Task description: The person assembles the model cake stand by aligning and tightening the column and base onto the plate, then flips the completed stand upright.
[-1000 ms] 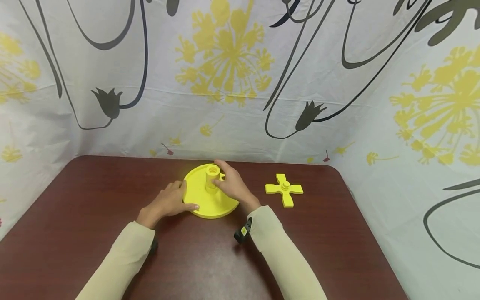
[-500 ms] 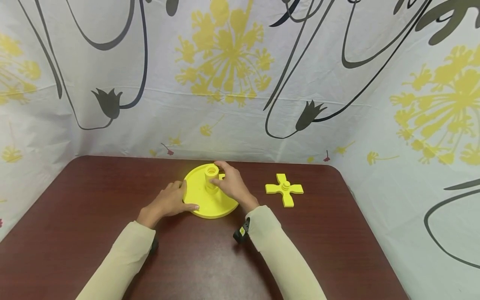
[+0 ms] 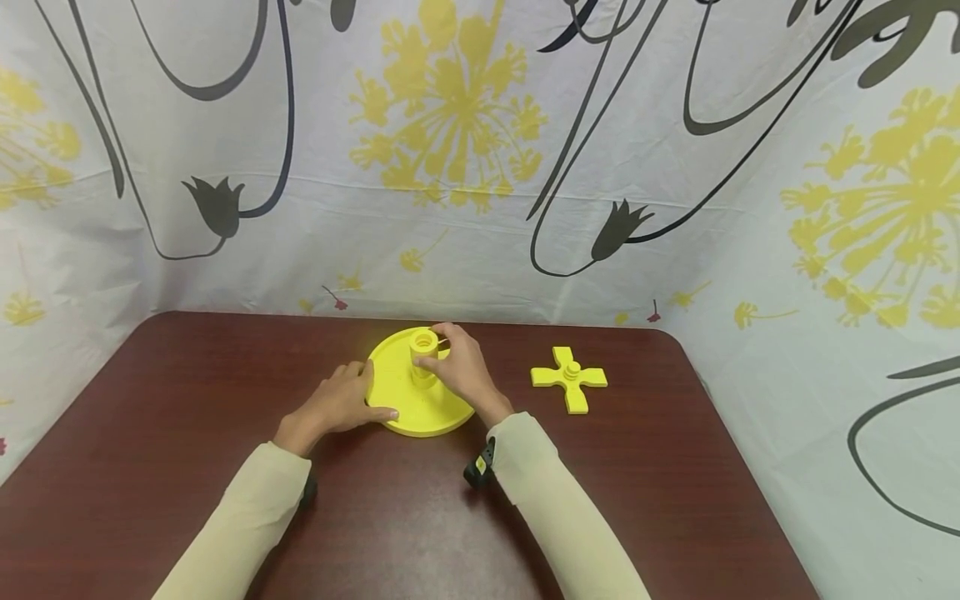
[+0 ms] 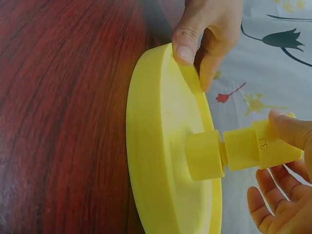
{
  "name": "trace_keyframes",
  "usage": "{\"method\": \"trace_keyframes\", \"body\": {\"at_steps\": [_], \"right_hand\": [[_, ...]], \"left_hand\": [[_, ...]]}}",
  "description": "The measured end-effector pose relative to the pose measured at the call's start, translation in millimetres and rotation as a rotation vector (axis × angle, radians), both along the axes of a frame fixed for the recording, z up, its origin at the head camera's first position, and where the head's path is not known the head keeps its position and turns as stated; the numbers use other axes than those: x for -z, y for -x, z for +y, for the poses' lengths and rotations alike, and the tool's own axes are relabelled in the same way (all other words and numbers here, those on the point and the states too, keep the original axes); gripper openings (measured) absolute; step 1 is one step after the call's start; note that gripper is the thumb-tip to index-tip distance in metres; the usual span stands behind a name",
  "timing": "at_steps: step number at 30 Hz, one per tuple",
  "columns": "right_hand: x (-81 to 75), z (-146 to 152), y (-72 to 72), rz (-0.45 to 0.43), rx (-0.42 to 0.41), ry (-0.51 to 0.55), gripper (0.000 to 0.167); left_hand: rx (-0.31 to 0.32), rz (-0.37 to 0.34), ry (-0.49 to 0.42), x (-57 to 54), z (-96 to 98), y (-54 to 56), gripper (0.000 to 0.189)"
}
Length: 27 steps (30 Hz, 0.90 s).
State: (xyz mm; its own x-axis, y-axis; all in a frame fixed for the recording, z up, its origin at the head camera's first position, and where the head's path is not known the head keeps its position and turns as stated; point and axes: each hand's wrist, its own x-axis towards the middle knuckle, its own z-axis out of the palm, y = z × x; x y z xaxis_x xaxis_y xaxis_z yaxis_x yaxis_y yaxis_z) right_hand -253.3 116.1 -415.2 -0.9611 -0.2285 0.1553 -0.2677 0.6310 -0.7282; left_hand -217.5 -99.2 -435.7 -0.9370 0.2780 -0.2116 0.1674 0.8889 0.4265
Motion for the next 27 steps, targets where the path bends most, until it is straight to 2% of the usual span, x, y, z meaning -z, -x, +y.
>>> {"method": "trace_keyframes", "body": {"at_steps": [3,7,10,14,17,27], "right_hand": [[-0.8,1.8,-0.8,-0.028,-0.016,0.034,0.059],[0.0,5.6,1.3,-0.069,-0.084,0.145,0.066],[1.0,8.2,3.6,-0.095,-0.14,0.232,0.067],[1.4,10.7,5.2,-0.114,-0.18,0.279,0.066],[0.7,10.9,5.1,-0.129,-0.184,0.287,0.063],[-0.5,8.4,2.8,-0.155,-0.115,0.26,0.055]], "left_hand": [[0.004,0.004,-0.001,0.5,-0.1,0.0,0.106],[0.004,0.005,-0.005,0.4,-0.2,-0.1,0.106],[0.004,0.006,-0.008,0.3,-0.7,0.1,0.106],[0.005,0.005,-0.01,0.4,-0.8,0.3,0.106],[0.005,0.005,-0.011,0.7,-0.5,0.5,0.106],[0.002,0.01,-0.007,1.5,-0.7,0.8,0.107]]}}
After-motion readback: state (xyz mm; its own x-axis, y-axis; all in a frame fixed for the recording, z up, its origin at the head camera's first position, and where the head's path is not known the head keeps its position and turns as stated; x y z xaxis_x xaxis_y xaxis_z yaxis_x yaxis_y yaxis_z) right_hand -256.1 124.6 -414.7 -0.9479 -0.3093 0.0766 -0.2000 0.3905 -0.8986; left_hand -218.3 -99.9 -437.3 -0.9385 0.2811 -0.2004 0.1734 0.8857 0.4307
